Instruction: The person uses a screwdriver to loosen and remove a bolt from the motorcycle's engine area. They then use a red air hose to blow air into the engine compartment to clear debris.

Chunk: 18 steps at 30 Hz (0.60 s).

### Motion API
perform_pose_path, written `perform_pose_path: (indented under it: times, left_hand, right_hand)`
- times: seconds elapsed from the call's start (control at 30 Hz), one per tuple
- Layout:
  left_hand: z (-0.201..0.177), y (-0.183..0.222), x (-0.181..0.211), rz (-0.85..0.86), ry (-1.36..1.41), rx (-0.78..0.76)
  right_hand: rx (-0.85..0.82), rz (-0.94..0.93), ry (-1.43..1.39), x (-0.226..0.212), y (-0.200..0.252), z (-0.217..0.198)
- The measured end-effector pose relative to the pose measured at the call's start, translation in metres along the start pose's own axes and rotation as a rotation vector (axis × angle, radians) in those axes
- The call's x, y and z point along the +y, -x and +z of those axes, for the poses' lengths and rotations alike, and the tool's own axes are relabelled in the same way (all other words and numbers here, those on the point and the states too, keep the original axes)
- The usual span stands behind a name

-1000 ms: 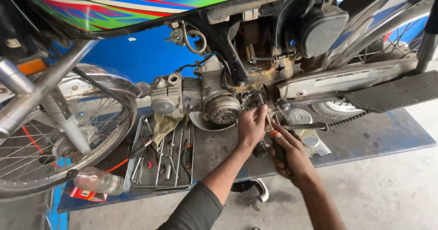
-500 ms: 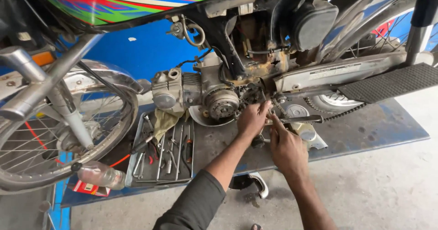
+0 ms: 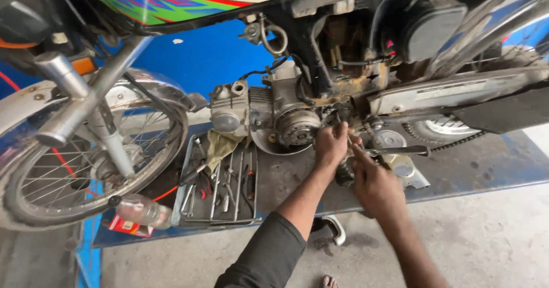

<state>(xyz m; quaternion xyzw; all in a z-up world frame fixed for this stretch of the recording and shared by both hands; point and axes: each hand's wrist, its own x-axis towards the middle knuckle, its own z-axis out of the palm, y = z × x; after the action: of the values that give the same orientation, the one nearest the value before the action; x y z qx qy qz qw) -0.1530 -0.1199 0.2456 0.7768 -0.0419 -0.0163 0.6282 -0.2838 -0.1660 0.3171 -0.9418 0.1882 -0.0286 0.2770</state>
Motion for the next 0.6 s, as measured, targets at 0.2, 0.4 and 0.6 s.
perform_pose_path:
  times: [0.2,0.4,0.6]
  left_hand:
    - [-0.001,0.008,0.015,-0.159,0.124,0.073]
    - [-0.013,0.023,0.023,-0.019,0.482,-0.007]
    - [-0.007,0.007,0.005,0.139,0.430,-0.068]
  right_hand:
    - [-0.364,0.290,-1.081,0.008,-0.011,-0.018]
    - [-0.805,0.478,-1.953,0.056,-0.034,0.006]
    - [-1.049,0.338,-2.569,0.058,-0.034,0.038]
